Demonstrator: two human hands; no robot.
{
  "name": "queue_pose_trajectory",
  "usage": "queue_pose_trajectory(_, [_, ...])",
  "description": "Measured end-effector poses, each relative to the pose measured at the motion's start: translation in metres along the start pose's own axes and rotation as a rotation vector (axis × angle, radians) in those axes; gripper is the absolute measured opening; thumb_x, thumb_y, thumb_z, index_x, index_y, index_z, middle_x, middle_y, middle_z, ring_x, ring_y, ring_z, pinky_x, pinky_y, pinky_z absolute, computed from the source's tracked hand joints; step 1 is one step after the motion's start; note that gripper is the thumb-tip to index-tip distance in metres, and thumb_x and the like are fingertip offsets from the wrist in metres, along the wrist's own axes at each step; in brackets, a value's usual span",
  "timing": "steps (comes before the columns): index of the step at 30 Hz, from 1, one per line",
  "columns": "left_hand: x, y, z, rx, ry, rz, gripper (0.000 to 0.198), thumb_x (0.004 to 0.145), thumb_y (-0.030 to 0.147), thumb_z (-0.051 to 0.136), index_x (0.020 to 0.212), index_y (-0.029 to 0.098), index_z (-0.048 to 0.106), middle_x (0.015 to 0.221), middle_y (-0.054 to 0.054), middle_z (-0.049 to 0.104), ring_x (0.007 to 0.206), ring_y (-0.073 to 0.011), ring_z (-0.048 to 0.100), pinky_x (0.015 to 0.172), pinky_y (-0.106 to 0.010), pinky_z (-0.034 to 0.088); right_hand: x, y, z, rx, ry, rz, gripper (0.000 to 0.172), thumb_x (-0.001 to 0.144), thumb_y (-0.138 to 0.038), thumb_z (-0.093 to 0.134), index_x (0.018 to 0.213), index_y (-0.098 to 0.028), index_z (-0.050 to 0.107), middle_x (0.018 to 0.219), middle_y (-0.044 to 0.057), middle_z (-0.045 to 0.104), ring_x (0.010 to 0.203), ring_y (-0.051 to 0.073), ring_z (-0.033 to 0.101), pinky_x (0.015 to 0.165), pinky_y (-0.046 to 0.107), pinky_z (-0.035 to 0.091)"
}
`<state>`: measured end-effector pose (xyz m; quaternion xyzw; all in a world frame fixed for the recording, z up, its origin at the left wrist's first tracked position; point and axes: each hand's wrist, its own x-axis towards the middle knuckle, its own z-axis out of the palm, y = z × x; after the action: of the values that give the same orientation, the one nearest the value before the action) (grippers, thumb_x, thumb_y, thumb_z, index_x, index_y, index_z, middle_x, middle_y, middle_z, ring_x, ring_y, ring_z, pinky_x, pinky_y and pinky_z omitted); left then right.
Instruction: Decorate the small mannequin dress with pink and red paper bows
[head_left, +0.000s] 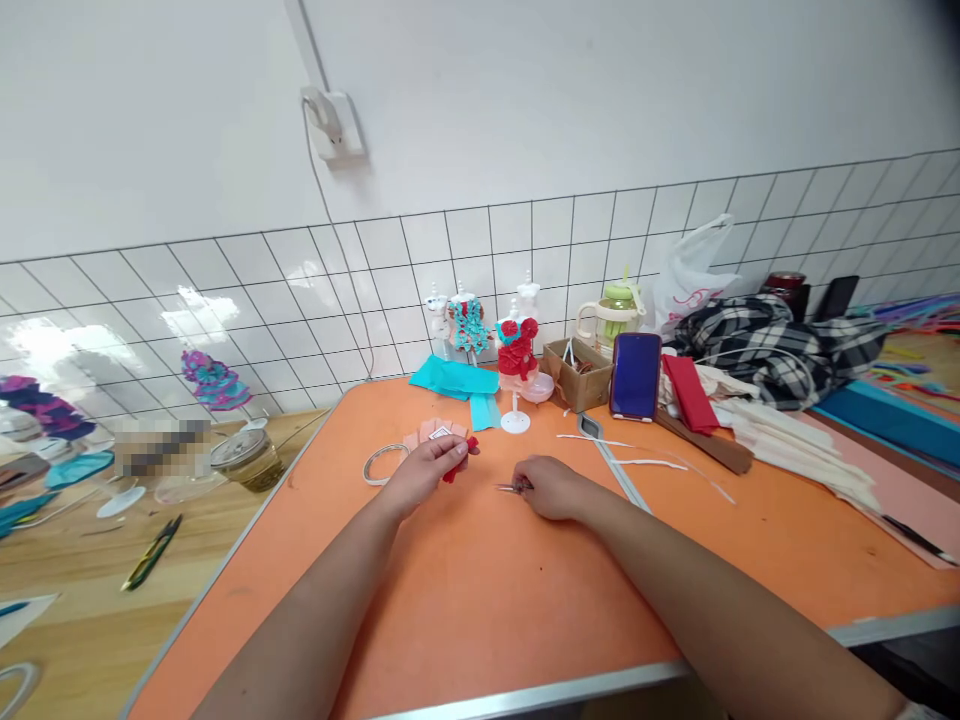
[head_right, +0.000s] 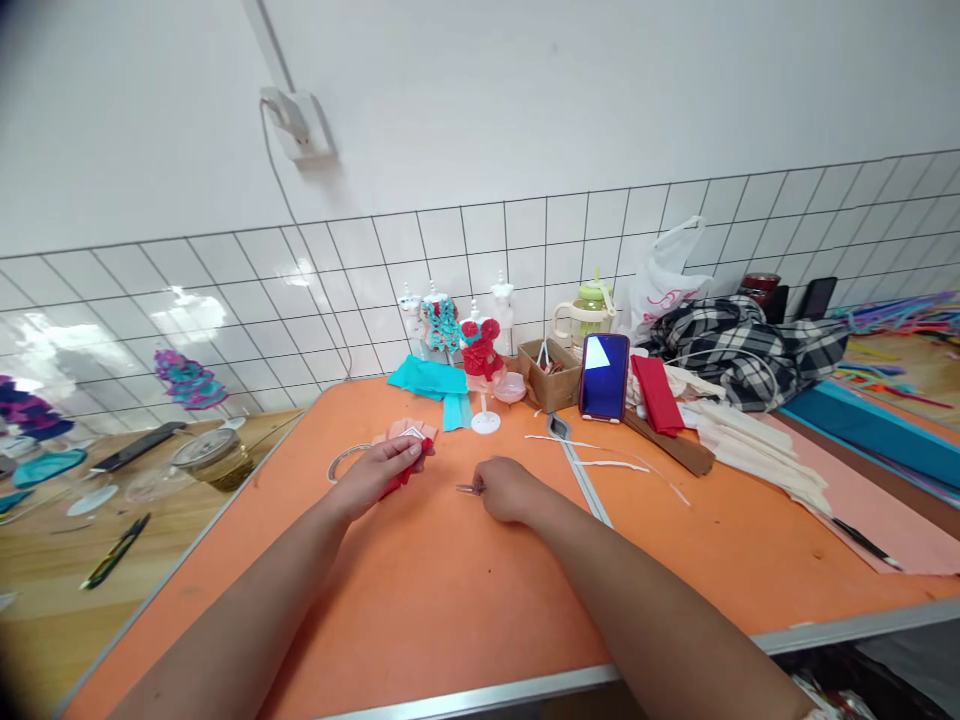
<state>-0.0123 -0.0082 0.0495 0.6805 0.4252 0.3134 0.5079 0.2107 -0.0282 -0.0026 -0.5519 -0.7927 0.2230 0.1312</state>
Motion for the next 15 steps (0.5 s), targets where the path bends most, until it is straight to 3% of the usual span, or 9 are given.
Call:
queue_pose_trajectory(3, [-0.001,0.004,0.004,-0.071,-0.001,-0.016,0.034,0.077,0.049,0.057,0.082,0.016,0.064,0.076,-0.004,0.058,0.070,-0.0137,0.052,0.060,-0.023,0.040,0.005,-0.005,0.001,0.095,0.146,0.031,0.012,0.079,-0.013,0.048,0.090,-0.017,0.052,0.091,0.007,0.058,0.074,0.014,0.052,0.059,0.022,0.028])
queue_pose_trajectory(7, [0.001,0.004,0.008,-0.026,0.036,-0.030,0.032,0.075,0.048,0.059,0.077,0.017,0.062,0.072,-0.002,0.057,0.062,-0.0115,0.048,0.057,-0.022,0.037,0.005,-0.017,0.000,0.350,0.221,0.042,0.020,0.079,-0.017,0.048,0.097,-0.023,0.042,0.059,-0.007,0.051,0.054,0.011,0.047,0.052,0.020,0.025])
queue_pose_trajectory(10, [0.002,0.002,0.015,0.003,0.128,0.018,0.030,0.076,0.048,0.058,0.078,0.018,0.062,0.074,-0.001,0.058,0.064,-0.0119,0.049,0.059,-0.022,0.038,0.001,-0.027,0.000,0.452,0.299,0.018,0.016,0.084,-0.031,0.044,0.098,-0.023,0.042,0.050,-0.010,0.043,0.048,0.012,0.043,0.049,0.021,0.025])
queue_pose_trajectory(13, [0.003,0.001,0.021,-0.045,0.231,0.063,0.030,0.076,0.048,0.058,0.078,0.018,0.062,0.075,-0.002,0.060,0.066,-0.0131,0.051,0.062,-0.024,0.040,-0.005,-0.035,0.000,0.512,0.298,-0.030,0.032,0.090,-0.049,0.031,0.094,-0.022,0.048,0.050,-0.007,0.044,0.050,0.013,0.046,0.051,0.022,0.030])
queue_pose_trajectory(15, [0.003,0.001,0.024,-0.054,0.260,0.084,0.029,0.077,0.047,0.058,0.078,0.018,0.062,0.075,-0.002,0.061,0.068,-0.0140,0.053,0.064,-0.025,0.041,-0.008,-0.039,-0.001,0.502,0.320,-0.049,0.044,0.092,-0.051,0.021,0.086,-0.021,0.052,0.053,-0.005,0.047,0.054,0.013,0.050,0.055,0.023,0.034])
